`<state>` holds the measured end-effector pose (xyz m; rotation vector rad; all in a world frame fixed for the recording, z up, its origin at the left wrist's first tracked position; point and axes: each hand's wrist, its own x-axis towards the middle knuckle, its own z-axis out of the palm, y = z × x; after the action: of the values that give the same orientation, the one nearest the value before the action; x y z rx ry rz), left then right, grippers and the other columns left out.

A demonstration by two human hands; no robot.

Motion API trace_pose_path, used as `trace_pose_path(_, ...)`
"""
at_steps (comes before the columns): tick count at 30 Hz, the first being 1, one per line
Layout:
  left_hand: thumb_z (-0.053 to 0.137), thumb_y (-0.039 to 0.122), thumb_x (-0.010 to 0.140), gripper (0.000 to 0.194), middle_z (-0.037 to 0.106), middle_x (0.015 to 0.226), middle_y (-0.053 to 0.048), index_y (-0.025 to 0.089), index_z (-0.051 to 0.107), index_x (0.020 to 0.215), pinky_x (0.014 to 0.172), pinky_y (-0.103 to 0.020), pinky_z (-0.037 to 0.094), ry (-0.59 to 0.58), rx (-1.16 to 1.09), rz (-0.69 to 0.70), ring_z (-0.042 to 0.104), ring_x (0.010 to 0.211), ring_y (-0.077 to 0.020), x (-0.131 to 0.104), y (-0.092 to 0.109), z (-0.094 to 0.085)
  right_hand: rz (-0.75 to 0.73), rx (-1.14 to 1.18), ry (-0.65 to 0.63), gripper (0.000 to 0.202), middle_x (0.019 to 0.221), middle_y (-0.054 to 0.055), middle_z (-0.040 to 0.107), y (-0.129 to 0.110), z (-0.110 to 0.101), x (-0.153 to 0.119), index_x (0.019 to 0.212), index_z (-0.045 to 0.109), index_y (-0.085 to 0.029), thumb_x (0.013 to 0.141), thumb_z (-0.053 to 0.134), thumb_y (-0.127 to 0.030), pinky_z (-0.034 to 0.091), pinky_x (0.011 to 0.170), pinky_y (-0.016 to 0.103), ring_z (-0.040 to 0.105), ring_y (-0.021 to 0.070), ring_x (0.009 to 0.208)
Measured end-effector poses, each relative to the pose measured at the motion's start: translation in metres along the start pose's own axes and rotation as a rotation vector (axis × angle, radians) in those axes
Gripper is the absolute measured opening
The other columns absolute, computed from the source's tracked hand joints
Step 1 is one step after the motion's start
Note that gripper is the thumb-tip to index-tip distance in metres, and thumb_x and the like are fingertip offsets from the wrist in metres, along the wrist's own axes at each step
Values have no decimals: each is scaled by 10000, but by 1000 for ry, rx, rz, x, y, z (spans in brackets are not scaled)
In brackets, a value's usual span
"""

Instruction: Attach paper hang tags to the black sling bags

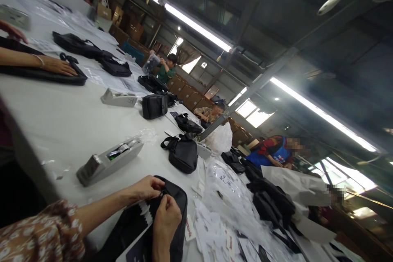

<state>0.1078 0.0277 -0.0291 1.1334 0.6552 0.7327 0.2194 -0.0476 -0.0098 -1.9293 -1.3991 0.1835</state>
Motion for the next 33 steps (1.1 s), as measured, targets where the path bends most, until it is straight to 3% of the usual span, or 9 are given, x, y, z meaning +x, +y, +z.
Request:
trace_pose_path(4, 632, 268, 615, 297, 564, 559, 19, 115, 688, 864, 469, -206, 305, 47, 86, 94, 452, 505, -99, -4, -4, 2, 63, 314, -64, 316, 494, 6, 570, 9, 9, 0, 755, 697, -144, 822, 474, -359, 335, 441, 223, 502, 136, 457)
trace_pose_path(8, 582, 264, 665, 208, 612, 598, 5, 128, 709, 759, 546, -218, 375, 122, 239, 197, 540, 607, -145, -9, -6, 2, 105, 549, -236, 345, 422, -52, 425, 18, 13, 0, 783, 676, -105, 811, 505, -403, 268, 384, 192, 370, 85, 387)
trace_pose_path(11, 558, 252, 701, 182, 636, 607, 6, 158, 714, 688, 602, -223, 393, 177, 344, 265, 571, 658, -164, -13, -7, 0, 88, 636, -314, 385, 415, -67, 399, 20, 14, 2, 849, 676, -89, 793, 529, -441, 244, 363, 182, 334, 74, 369)
trace_pose_path(15, 536, 213, 737, 189, 679, 672, -13, 194, 723, 718, 660, -229, 404, 185, 568, 397, 600, 697, -171, -16, -5, -4, 124, 569, -312, 361, 405, -59, 425, 16, 11, 4, 868, 691, -87, 782, 539, -403, 280, 380, 185, 365, 79, 367)
trace_pose_path(18, 520, 185, 755, 190, 686, 716, -27, 192, 709, 730, 671, -233, 398, 177, 682, 443, 604, 698, -166, -17, 2, -10, 124, 424, -260, 308, 444, -14, 526, 12, 3, 2, 808, 710, -117, 781, 537, -371, 337, 404, 202, 456, 110, 398)
trace_pose_path(21, 487, 202, 790, 183, 658, 695, -20, 187, 666, 753, 653, -235, 388, 232, 687, 448, 584, 668, -157, -17, 19, -16, 6, 262, -77, 274, 679, 67, 678, 9, -8, 2, 840, 722, -152, 781, 547, -354, 448, 540, 237, 609, 176, 603)
trace_pose_path(24, 450, 212, 811, 157, 588, 642, 17, 194, 604, 789, 618, -222, 369, 239, 628, 448, 533, 625, -138, -16, 39, -18, -137, 206, 28, 271, 881, 92, 704, 3, -19, 10, 916, 717, -172, 787, 537, -329, 476, 721, 272, 639, 214, 815)
trace_pose_path(29, 438, 202, 793, 123, 533, 656, 29, 188, 560, 786, 587, -206, 351, 110, 552, 443, 477, 634, -125, -13, 56, -10, -240, 377, -274, 291, 870, 57, 719, -16, -29, 35, 971, 709, -165, 734, 565, -252, 483, 689, 261, 646, 210, 774)
trace_pose_path(33, 457, 227, 777, 111, 481, 591, 46, 182, 558, 785, 532, -202, 323, 94, 496, 383, 430, 559, -108, -11, 55, -4, -244, 419, -314, 269, 821, 49, 717, -19, -26, 39, 931, 716, -145, 728, 565, -238, 471, 676, 259, 632, 203, 745)
